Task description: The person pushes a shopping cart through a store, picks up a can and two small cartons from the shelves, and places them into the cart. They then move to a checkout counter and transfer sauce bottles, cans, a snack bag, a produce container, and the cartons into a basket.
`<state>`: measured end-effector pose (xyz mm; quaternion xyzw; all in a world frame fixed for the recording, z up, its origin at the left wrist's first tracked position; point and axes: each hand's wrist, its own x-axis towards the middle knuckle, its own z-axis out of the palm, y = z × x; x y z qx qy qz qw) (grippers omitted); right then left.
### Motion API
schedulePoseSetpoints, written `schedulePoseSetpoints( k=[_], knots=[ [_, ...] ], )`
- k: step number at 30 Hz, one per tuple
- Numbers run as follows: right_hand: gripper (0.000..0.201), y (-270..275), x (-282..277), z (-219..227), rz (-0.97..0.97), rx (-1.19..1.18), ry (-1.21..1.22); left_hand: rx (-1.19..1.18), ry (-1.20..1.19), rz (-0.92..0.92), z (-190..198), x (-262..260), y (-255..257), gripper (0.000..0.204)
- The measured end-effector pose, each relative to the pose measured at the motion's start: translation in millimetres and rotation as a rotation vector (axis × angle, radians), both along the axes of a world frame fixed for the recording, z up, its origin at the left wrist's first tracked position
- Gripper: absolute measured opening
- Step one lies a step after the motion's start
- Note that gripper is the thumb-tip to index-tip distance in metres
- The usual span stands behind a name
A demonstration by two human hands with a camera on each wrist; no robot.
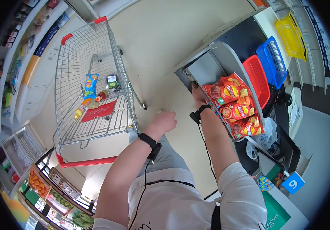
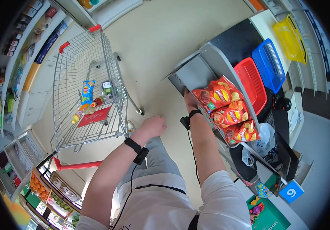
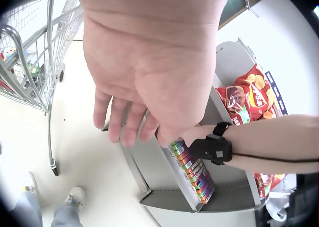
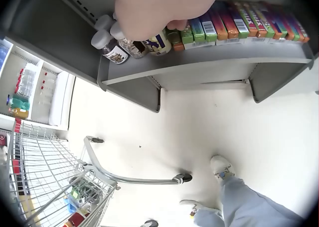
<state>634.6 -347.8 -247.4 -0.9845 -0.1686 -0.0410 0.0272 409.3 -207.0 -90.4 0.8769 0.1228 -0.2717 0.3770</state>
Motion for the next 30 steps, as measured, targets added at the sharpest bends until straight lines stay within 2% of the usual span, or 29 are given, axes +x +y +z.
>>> schedulePoseSetpoints(
  k=[3, 5, 6, 7, 8, 9, 11, 12, 13, 15, 16, 21, 23, 24, 27, 29, 30],
  knots=[
    [0.072, -2, -14, 10, -0.010, 0.065, 0.045, -0.031, 0.012, 0.038, 19, -10, 11, 0.034],
    [0.072, -2, -33, 39, -0.150, 0.306, 0.360, -0.060, -0.032, 0.103, 35, -21, 19, 0.033],
    [0.072, -2, -48, 55, -0.152, 0.319, 0.350, -0.097, -0.077, 0.169, 43, -25, 26, 0.032],
    [0.060, -4, -70, 71, -0.144, 0.553, 0.377, -0.137, -0.118, 0.230, 52, -32, 31, 0.031],
    [0.047, -5, -90, 90, -0.137, 0.789, 0.399, -0.130, -0.121, 0.214, 62, -39, 38, 0.031],
    [0.047, -3, -103, 111, -0.147, 0.804, 0.389, -0.185, -0.181, 0.291, 72, -47, 48, 0.029],
    [0.045, -1, -135, 157, -0.076, 1.091, 0.655, -0.303, -0.291, 0.429, 90, -66, 66, 0.027],
    [0.044, 0, -148, 180, -0.034, 1.235, 0.780, -0.299, -0.292, 0.399, 96, -77, 74, 0.027],
    [0.044, 4, -160, 204, -0.051, 1.254, 0.755, -0.375, -0.339, 0.455, 102, -89, 81, 0.027],
    [0.039, 17, -183, 249, -0.030, 1.400, 0.873, -0.534, -0.427, 0.565, 114, -110, 94, 0.031],
    [0.037, 25, -196, 269, -0.010, 1.472, 0.935, -0.532, -0.431, 0.538, 122, -120, 99, 0.031],
    [0.033, 78, -260, 331, 0.007, 1.463, 1.020, -0.710, -0.507, 0.594, 161, -171, 129, 0.037],
    [0.029, 102, -280, 342, -0.030, 1.332, 1.139, -0.842, -0.519, 0.613, 172, -187, 144, 0.037],
    [0.027, 114, -288, 345, -0.047, 1.259, 1.197, -0.839, -0.524, 0.616, 172, -196, 155, 0.037],
    [0.026, 149, -317, 345, -0.002, 1.257, 1.221, -0.794, -0.463, 0.553, 160, -226, 182, 0.034],
    [0.026, 170, -331, 343, 0.026, 1.251, 1.248, -0.754, -0.477, 0.573, 150, -248, 193, 0.034],
    [0.028, 179, -334, 341, 0.061, 1.105, 1.239, -0.718, -0.488, 0.574, 144, -257, 199, 0.033]
  ],
)
